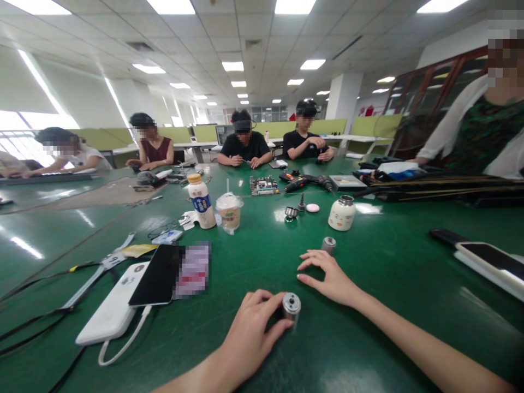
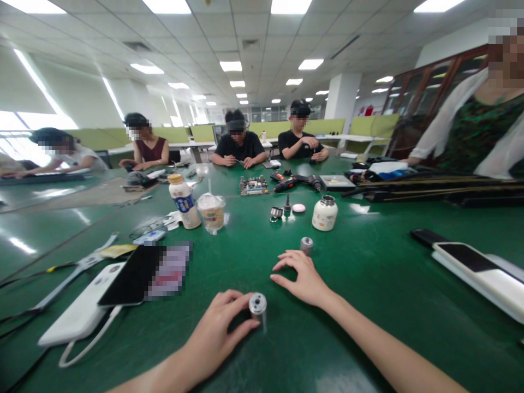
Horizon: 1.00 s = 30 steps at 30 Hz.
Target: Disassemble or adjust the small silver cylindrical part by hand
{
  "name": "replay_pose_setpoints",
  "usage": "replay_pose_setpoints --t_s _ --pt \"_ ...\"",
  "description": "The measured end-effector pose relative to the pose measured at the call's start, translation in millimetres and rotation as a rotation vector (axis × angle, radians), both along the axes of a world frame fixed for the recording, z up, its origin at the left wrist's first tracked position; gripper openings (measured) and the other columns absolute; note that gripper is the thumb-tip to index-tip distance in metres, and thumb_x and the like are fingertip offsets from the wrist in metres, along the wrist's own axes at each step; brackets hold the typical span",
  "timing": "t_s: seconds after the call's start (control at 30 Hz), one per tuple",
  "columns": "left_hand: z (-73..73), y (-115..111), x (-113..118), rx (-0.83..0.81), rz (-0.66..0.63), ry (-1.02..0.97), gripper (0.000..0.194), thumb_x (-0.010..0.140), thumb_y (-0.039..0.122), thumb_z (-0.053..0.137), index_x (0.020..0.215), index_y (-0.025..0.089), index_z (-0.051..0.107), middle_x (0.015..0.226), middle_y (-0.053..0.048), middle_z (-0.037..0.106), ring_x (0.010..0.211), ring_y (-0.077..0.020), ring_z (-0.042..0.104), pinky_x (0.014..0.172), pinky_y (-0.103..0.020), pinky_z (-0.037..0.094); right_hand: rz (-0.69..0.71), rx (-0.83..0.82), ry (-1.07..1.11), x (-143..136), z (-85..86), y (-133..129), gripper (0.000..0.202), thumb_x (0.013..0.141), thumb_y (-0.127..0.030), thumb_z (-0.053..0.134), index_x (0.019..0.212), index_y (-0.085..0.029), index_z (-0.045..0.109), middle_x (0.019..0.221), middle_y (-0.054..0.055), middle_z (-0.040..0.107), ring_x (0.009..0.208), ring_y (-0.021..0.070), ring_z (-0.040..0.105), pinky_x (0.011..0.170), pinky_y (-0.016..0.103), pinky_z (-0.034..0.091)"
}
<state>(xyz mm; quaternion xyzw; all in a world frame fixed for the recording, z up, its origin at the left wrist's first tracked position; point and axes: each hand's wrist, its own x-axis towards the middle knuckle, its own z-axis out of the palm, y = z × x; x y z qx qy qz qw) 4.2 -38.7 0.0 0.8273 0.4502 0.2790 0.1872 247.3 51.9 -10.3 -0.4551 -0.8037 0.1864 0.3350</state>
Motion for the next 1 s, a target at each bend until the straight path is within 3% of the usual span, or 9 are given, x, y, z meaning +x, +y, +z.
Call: replay_pose_setpoints --t_s 0.17,0.37,0.57,0.73,0.87,1.0 --pt "1.3 0.3 0.5 -0.007 -0.007 -0.006 0.034 0.090 0.027 0.065 0.123 0.028 0.060 0.106 -0.006 0.065 0.097 -0.0235 0.059 0.087 -0.039 0.049 0.002 -0.006 0.103 -2.0 1.1 -0.7 0.022 0.096 -0.037 0.047 0.080 -0.024 0.054 0.108 0.007 0.067 0.115 0.0253 0.054 0.100 0.047 0.040" --pt "-0.8 0.9 0.6 0.001 -0.002 -0.009 0.034 0.089 0.027 0.066 0.122 0.028 0.060 0.105 -0.005 0.065 0.097 -0.0233 0.060 0.088 -0.039 0.049 0.030 -0.021 0.078 0.4 0.2 0.2 0.018 0.096 -0.033 0.046 0.080 -0.024 0.051 0.112 0.007 0.065 0.115 0.0254 0.053 0.101 0.050 0.038" --pt "-0.1 0.6 0.8 0.002 -0.005 -0.007 0.033 0.090 0.026 0.065 0.122 0.029 0.060 0.106 -0.005 0.065 0.097 -0.0234 0.060 0.088 -0.038 0.049 0.051 -0.030 0.048 1.4 2.1 -0.3 0.019 0.095 -0.036 0.049 0.083 -0.024 0.055 0.118 0.006 0.064 0.117 0.0259 0.052 0.102 0.051 0.036" --pt "-1.2 0.2 0.5 -0.007 -0.001 -0.002 0.033 0.090 0.027 0.065 0.122 0.029 0.060 0.106 -0.005 0.065 0.098 -0.0236 0.059 0.088 -0.039 0.049 0.072 -0.025 -0.038 1.5 2.2 -0.7 0.027 0.084 -0.046 0.068 0.104 -0.028 0.067 0.123 0.006 0.063 0.123 0.0284 0.048 0.105 0.052 0.033" --pt "-2.3 1.2 0.5 -0.009 0.007 -0.008 0.035 0.090 0.028 0.065 0.124 0.029 0.059 0.107 -0.005 0.065 0.098 -0.0238 0.059 0.088 -0.039 0.049 0.054 -0.022 -0.083 1.3 -2.3 0.8 0.017 0.080 -0.043 0.073 0.092 -0.032 0.076 0.125 0.005 0.062 0.124 0.0306 0.047 0.106 0.054 0.032" --pt "-1.6 0.6 0.5 -0.029 -0.012 -0.041 0.040 0.088 0.028 0.067 0.127 0.030 0.057 0.109 -0.005 0.065 0.099 -0.0238 0.059 0.090 -0.039 0.049 0.056 -0.025 0.047 -3.6 3.5 -1.9 0.011 0.084 -0.037 0.071 0.089 -0.031 0.078 0.120 0.005 0.065 0.122 0.0285 0.049 0.107 0.052 0.034"
